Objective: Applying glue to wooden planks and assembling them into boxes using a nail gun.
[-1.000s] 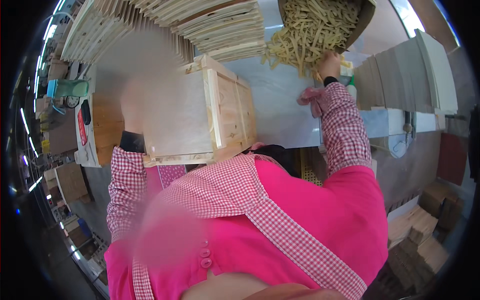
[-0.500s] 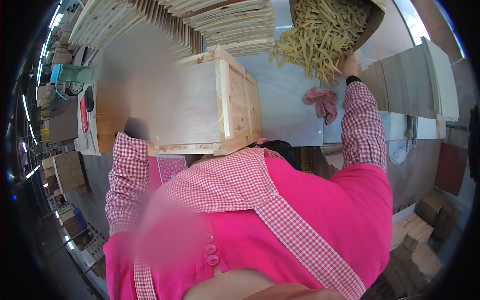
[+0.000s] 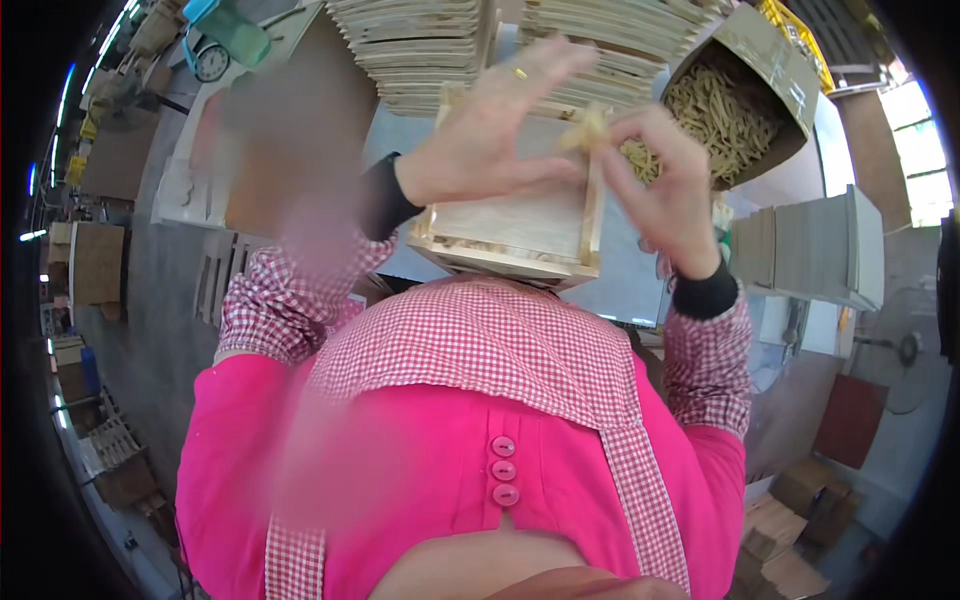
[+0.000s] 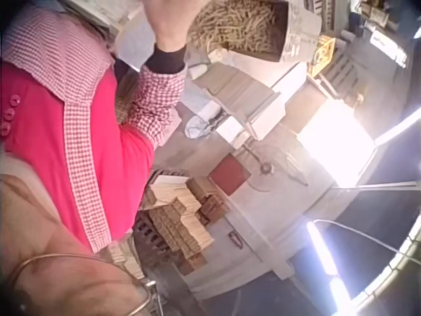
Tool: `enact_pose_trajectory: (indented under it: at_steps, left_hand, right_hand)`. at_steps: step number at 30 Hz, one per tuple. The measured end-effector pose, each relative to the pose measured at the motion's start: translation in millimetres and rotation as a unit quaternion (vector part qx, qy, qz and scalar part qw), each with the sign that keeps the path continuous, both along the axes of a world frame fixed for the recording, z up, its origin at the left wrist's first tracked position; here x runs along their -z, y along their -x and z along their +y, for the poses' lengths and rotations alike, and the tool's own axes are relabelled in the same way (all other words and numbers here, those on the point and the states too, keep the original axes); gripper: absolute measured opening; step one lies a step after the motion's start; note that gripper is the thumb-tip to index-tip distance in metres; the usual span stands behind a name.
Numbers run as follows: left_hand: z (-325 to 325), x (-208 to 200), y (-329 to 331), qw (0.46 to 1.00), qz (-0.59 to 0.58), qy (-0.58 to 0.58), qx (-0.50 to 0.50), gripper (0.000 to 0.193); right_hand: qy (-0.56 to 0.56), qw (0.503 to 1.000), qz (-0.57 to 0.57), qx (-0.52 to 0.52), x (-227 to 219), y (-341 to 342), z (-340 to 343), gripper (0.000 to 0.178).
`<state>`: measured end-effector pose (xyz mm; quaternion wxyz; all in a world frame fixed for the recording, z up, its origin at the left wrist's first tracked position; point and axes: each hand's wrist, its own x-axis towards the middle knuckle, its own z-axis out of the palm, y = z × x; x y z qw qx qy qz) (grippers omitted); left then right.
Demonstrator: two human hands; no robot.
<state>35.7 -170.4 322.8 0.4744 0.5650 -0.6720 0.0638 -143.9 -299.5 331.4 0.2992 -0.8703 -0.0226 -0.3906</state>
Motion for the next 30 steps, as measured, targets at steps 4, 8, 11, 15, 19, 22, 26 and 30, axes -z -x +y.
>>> enact_pose_trajectory:
  at_steps: [4, 8, 11, 15, 19, 22, 26, 30]
  left_hand:
    - [25, -2, -14, 0.953, 0.162, -0.193, 0.169, 0.032]
    - [51, 0, -34, 0.730, 0.522, -0.356, 0.261, 0.019]
    - [54, 4, -43, 0.731, 0.525, -0.358, 0.249, 0.008]
    - [35, 11, -100, 0.967, -0.059, -0.238, 0.073, 0.013]
    - [36, 35, -128, 0.965, -0.151, -0.214, -0.027, 0.022]
    - [60, 44, -105, 0.968, -0.091, -0.232, -0.037, 0.021]
    - [92, 45, -72, 0.969, 0.024, -0.245, 0.004, 0.017]
    - [121, 29, -41, 0.942, 0.092, -0.313, 0.080, 0.018]
  right_hand:
    - [-0.082, 0.993, 0.072, -0.040, 3, 2, 28, 0.012]
    - [-0.175, 0.966, 0.122, -0.146, 7, 22, 39, 0.014]
    - [-0.121, 0.942, 0.164, -0.265, 1, 27, 32, 0.014]
    - [0.045, 0.978, 0.191, 0.066, 11, 16, -57, 0.023]
    - [0.063, 0.951, 0.293, 0.081, 40, 17, -104, 0.029]
    - [0.041, 0.956, 0.286, 0.039, 49, 36, -90, 0.032]
    - [0.030, 0.964, 0.265, -0.016, 46, 62, -45, 0.034]
    - [-0.019, 0.954, 0.294, -0.049, 48, 86, -19, 0.033]
